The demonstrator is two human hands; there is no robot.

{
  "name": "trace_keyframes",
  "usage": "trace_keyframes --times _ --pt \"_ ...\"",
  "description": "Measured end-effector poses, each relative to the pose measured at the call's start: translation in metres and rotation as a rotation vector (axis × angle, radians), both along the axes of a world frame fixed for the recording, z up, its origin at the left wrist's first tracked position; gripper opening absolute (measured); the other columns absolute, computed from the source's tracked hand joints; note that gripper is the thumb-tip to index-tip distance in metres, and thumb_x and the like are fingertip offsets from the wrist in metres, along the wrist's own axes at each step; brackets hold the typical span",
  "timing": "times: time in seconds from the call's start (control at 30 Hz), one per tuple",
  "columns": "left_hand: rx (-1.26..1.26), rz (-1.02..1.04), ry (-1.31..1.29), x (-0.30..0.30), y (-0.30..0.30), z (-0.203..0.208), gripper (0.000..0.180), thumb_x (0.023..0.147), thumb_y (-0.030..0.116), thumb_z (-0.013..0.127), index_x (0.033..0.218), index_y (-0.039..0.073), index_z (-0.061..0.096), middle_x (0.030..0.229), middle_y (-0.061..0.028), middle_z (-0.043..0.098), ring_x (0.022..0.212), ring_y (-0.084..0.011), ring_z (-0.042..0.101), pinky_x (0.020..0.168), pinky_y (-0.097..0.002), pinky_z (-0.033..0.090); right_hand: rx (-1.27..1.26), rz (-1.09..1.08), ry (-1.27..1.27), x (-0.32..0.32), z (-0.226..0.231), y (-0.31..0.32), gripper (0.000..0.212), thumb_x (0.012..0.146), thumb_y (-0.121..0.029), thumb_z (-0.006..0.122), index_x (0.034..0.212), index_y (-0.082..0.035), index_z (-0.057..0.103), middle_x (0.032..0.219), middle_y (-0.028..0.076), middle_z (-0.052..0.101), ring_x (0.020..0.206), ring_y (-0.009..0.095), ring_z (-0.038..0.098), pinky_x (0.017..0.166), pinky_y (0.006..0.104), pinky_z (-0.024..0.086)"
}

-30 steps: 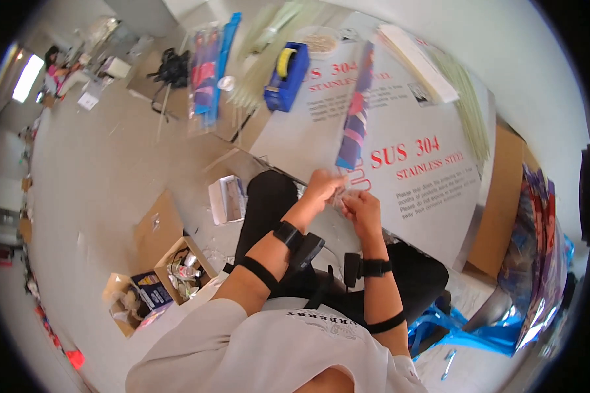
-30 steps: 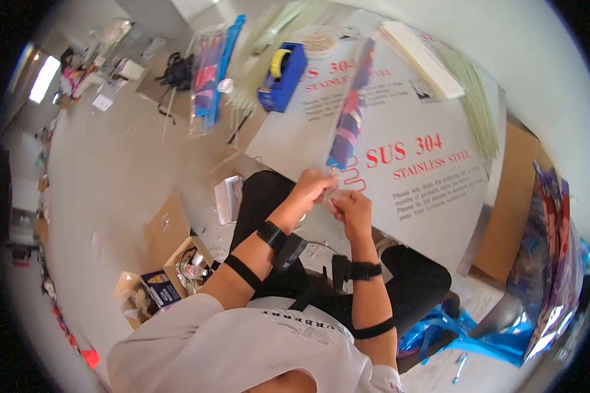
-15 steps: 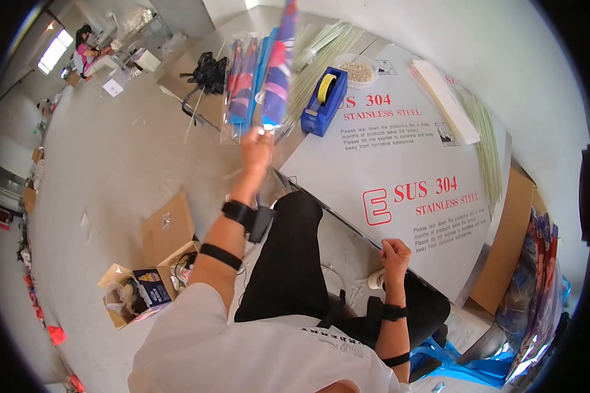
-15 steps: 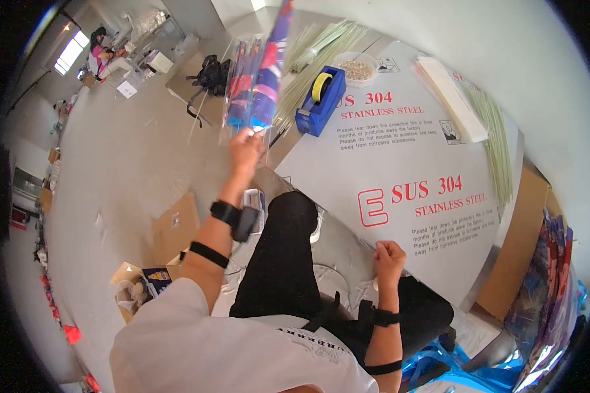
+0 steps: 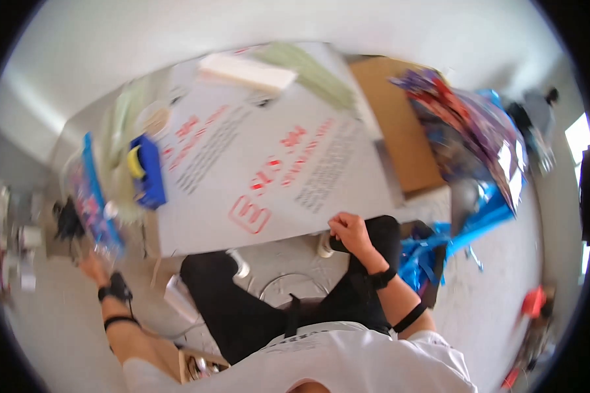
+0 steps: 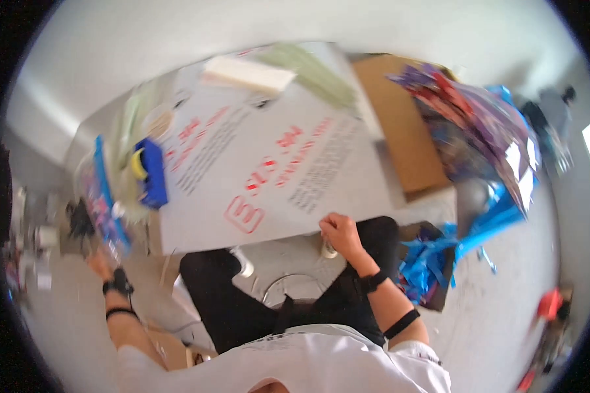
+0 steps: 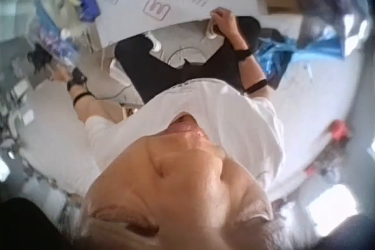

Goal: Rolling and wrapping decorative posters with plastic strips and tape.

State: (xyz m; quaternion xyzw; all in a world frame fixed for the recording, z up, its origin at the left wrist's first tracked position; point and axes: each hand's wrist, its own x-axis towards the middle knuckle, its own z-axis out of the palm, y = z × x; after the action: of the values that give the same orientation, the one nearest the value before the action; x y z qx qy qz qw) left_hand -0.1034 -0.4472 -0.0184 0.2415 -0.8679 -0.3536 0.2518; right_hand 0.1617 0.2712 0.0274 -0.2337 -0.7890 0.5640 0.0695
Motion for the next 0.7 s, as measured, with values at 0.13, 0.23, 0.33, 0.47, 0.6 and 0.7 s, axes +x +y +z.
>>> trace_keyframes --times 0.13,0.23,0.33,0.47,0.6,0.7 --pt "-0.289 0.16 0.297 0.012 0.044 -0.004 0.04 0.08 0.013 0.06 0.114 -0.008 0.058 0.115 -0.0223 0.06 0.105 -0.0339 0.058 0.092 -0.0427 0.044 0.522 -0.397 0.208 0.014 0.042 0.099 0.023 0.081 -0.014 0.067 0.068 0.001 0.055 0.056 0.01 0.048 0.055 0.015 0.045 0.051 0.0327 0.038" --pt "-0.156 -0.016 0.263 0.027 0.118 -0.001 0.03 0.081 0.007 0.059 0.108 -0.004 0.063 0.111 -0.0172 0.064 0.1 -0.0279 0.06 0.089 -0.0382 0.046 0.926 -0.69 0.449 0.04 0.102 0.204 0.014 0.079 -0.013 0.068 0.074 -0.003 0.059 0.071 0.01 0.056 0.067 0.024 0.054 0.062 0.0367 0.042" --pt "-0.095 -0.207 0.277 0.045 0.183 0.01 0.022 0.081 0.003 0.059 0.101 -0.002 0.066 0.101 -0.0112 0.066 0.09 -0.0211 0.061 0.083 -0.0331 0.048 1.285 -0.947 0.169 0.062 0.164 0.27 0.023 0.074 -0.016 0.07 0.095 -0.011 0.064 0.099 0.008 0.06 0.101 0.031 0.054 0.094 0.044 0.039" --pt "-0.031 -0.415 0.184 0.074 0.281 0.036 0.015 0.081 0.002 0.059 0.095 -0.002 0.065 0.087 -0.0071 0.066 0.081 -0.0182 0.06 0.077 -0.03 0.049 1.766 -0.66 -0.092 0.085 0.184 0.316 0.022 0.074 -0.013 0.063 0.096 -0.014 0.065 0.101 0.008 0.062 0.104 0.029 0.056 0.089 0.0432 0.042" --pt "-0.003 -0.709 0.155 0.082 0.34 0.046 0.006 0.083 0.001 0.058 0.088 -0.002 0.061 0.077 -0.0051 0.06 0.075 -0.0148 0.058 0.072 -0.0282 0.048 1.755 -0.567 -0.364 0.097 0.174 0.345 0.014 0.086 -0.02 0.051 0.087 -0.014 0.063 0.094 0.005 0.066 0.095 0.027 0.061 0.084 0.0442 0.045" --pt "0.073 -0.846 0.065 0.089 0.368 0.054 0.005 0.083 0.001 0.058 0.087 -0.001 0.06 0.076 -0.004 0.059 0.072 -0.0132 0.057 0.07 -0.028 0.048 1.53 -0.861 -0.184 0.101 0.183 0.351 0.017 0.09 -0.02 0.049 0.087 -0.014 0.064 0.096 0.006 0.066 0.094 0.028 0.061 0.082 0.0446 0.045"
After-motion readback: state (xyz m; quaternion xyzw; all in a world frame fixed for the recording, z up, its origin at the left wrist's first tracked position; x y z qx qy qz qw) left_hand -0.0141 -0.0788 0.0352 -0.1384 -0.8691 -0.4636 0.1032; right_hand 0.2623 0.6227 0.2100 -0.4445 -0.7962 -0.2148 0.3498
